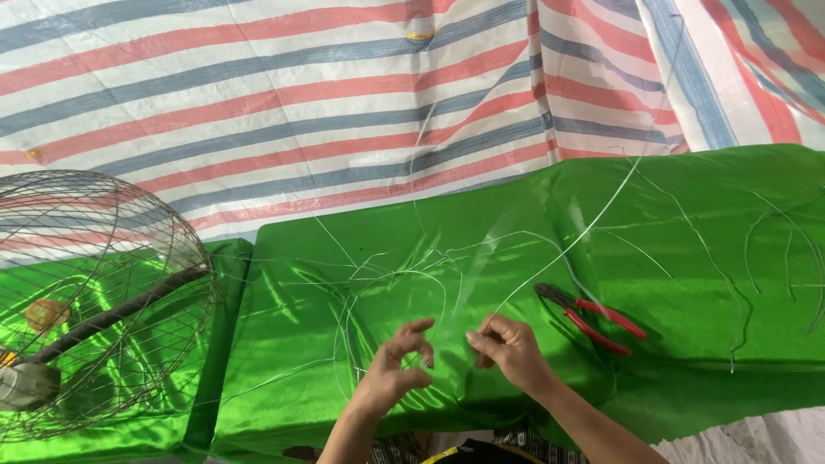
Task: Assembling a wire frame structure by bending and joining thin metal wires using pliers.
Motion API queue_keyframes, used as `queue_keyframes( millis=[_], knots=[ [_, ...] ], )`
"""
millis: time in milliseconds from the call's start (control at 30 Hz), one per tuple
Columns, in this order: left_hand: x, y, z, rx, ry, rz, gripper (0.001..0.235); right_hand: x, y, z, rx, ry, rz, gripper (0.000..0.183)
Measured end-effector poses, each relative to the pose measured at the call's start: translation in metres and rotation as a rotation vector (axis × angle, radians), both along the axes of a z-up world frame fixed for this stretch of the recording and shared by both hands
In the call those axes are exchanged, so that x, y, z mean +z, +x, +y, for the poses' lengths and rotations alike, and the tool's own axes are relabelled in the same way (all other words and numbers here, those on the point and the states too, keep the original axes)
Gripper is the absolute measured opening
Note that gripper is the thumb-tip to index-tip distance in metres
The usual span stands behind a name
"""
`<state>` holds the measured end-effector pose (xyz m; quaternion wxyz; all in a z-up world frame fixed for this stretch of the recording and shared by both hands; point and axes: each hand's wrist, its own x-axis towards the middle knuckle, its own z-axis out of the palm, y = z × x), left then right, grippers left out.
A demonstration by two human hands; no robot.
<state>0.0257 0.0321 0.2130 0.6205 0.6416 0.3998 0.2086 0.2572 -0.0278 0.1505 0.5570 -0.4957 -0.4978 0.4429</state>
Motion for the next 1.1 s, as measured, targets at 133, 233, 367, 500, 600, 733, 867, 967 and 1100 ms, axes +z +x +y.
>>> queue_keyframes(
  millis=[133, 233, 367, 500, 600, 733, 867, 967, 1100],
  knots=[
    [-0.015, -0.006, 0.010, 0.007, -0.158, -0.319, 0.023, -0.013, -0.008, 0.010, -0.027, -0.035, -0.015, 0.020],
    [-0.005, -0.009, 0.011, -0.041, -0.126, -0.354, 0.019, -0.022, -0.016, 0.019, -0.024, 0.042, -0.053, 0.018],
    [0.006, -0.010, 0.012, -0.116, -0.125, -0.453, 0.016, -0.018, -0.028, 0.031, -0.039, 0.114, -0.125, 0.022],
    [0.008, -0.016, 0.013, -0.122, -0.177, -0.462, 0.019, -0.013, -0.035, 0.036, -0.045, 0.177, -0.150, 0.022],
    [0.011, -0.017, 0.012, -0.150, -0.192, -0.507, 0.019, -0.006, -0.039, 0.037, -0.033, 0.202, -0.146, 0.022],
    [0.011, -0.017, 0.012, -0.143, -0.202, -0.498, 0.023, -0.004, -0.041, 0.037, -0.039, 0.249, -0.177, 0.023],
    [0.007, -0.019, 0.014, -0.142, -0.215, -0.494, 0.028, -0.012, -0.041, 0.042, -0.009, 0.246, -0.116, 0.016],
    [0.005, -0.019, 0.015, -0.146, -0.208, -0.503, 0.017, -0.013, -0.038, 0.046, -0.001, 0.311, -0.148, 0.013],
    [0.009, -0.020, 0.012, -0.150, -0.223, -0.414, 0.027, -0.011, -0.034, 0.050, 0.046, 0.335, -0.187, 0.016]
  ],
)
